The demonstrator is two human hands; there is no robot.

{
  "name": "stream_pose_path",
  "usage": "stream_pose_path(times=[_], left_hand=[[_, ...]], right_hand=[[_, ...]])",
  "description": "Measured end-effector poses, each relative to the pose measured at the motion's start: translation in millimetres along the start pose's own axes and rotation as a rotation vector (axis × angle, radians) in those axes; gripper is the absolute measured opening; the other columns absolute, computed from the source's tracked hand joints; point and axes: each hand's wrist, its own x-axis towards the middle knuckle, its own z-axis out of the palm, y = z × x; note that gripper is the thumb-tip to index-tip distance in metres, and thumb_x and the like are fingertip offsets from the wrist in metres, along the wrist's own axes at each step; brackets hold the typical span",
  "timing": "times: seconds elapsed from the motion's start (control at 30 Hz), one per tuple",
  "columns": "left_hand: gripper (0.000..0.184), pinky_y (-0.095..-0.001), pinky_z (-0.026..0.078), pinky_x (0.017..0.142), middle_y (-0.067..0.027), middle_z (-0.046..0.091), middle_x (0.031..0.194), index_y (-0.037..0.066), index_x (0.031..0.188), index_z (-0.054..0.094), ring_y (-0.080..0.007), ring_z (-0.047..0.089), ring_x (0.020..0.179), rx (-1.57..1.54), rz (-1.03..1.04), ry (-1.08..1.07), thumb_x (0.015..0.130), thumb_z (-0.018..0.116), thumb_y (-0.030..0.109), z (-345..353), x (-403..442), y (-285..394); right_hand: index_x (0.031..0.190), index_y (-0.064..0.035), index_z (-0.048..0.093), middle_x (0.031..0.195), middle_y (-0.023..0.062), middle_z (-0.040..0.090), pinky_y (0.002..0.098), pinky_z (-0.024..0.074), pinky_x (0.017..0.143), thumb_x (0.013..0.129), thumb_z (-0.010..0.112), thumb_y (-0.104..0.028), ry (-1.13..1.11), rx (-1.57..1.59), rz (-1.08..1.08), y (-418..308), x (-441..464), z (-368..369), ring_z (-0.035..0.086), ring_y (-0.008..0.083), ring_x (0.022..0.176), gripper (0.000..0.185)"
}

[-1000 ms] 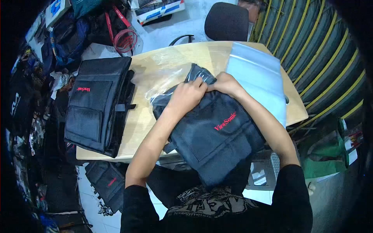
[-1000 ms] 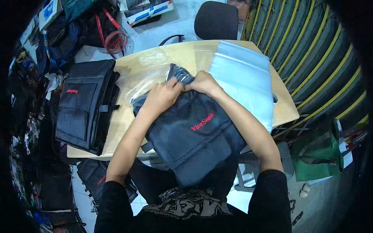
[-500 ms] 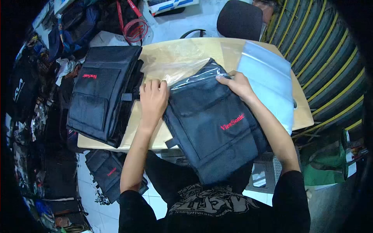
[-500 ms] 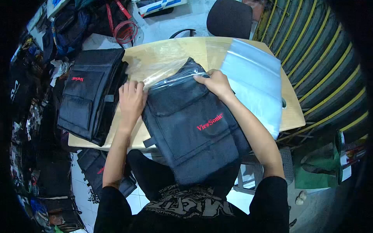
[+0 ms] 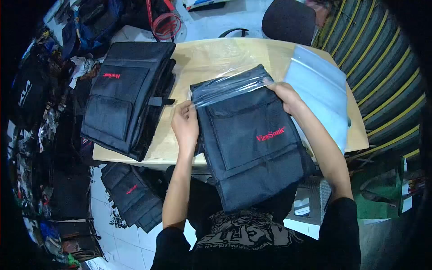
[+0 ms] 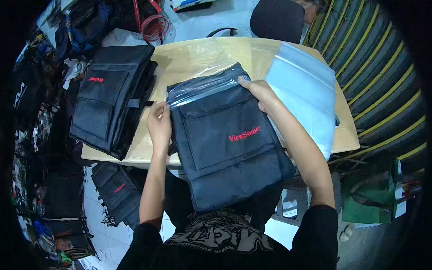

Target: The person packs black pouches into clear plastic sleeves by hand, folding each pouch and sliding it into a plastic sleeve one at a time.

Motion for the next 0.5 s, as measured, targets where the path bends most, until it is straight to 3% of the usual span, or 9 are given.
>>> stream_pose_path(times=[0.1,0.2,0.23,0.27,0.33,0.37,0.5], left_hand=[[0.022,-0.0301,0.05,0.073,-0.0173,0.068,0.085,-0.006,0.104,0.062,-0.019,0.066,0.077,-0.073,-0.117,-0.101,0.088,0.061,0.009,-9,-7,1],[0.02,-0.0273,0.05,0.07,-0.0139,0.069,0.081,-0.007,0.098,0.064,-0.014,0.064,0.074,0.218,-0.002,-0.261,0.088,0.062,0.01,-22,-15,6],[0.02,-0.0266,0.049,0.065,-0.0114,0.069,0.075,-0.008,0.095,0.065,-0.0127,0.063,0.07,0.156,-0.135,-0.323,0.088,0.063,0.011,-27,-14,13],[0.02,-0.0253,0.047,0.057,-0.0094,0.067,0.072,-0.008,0.094,0.065,-0.0099,0.061,0.067,0.033,-0.048,-0.344,0.088,0.063,0.011,-31,-14,3],[0.019,-0.0227,0.044,0.053,-0.0039,0.061,0.069,-0.005,0.095,0.062,-0.0062,0.055,0.064,0.019,-0.158,-0.496,0.089,0.062,0.013,-42,-13,3],[0.018,-0.0214,0.044,0.052,-0.002,0.059,0.069,-0.004,0.095,0.061,-0.0051,0.053,0.063,-0.057,-0.187,-0.496,0.09,0.062,0.014,-43,-16,1],[0.014,-0.0184,0.044,0.05,0.0033,0.052,0.069,0.002,0.095,0.056,-0.0024,0.048,0.06,-0.259,-0.319,-0.433,0.092,0.059,0.016,-44,-34,6]], right_hand=[[0.107,0.0148,0.057,0.101,0.0208,0.066,0.0359,0.054,0.074,0.088,0.066,-0.026,0.039,-0.026,-0.002,-1,-1,-1,0.066,0.0254,0.084,0.046],[0.108,0.0154,0.057,0.101,0.0206,0.066,0.0357,0.0536,0.075,0.088,0.067,-0.028,0.079,-0.055,-0.026,3,9,-3,0.065,0.0264,0.085,0.049],[0.109,0.0159,0.055,0.102,0.0222,0.065,0.0365,0.0534,0.076,0.088,0.067,-0.03,0.054,-0.059,-0.018,3,11,-4,0.065,0.0277,0.086,0.052],[0.108,0.0171,0.055,0.101,0.023,0.065,0.0374,0.053,0.074,0.088,0.067,-0.029,0.065,-0.123,-0.048,5,13,-5,0.065,0.0275,0.086,0.052],[0.105,0.0194,0.056,0.1,0.0245,0.064,0.0391,0.0523,0.071,0.088,0.067,-0.027,0.09,-0.254,-0.11,1,11,-3,0.064,0.0272,0.087,0.051],[0.106,0.0148,0.058,0.098,0.0244,0.066,0.0403,0.0511,0.075,0.085,0.067,-0.036,0.178,-0.382,-0.152,4,14,-2,0.065,0.03,0.089,0.055],[0.106,0.0061,0.061,0.097,0.0243,0.067,0.0381,0.0495,0.082,0.079,0.068,-0.048,0.439,-0.932,-0.475,13,18,3,0.065,0.0362,0.095,0.061]])
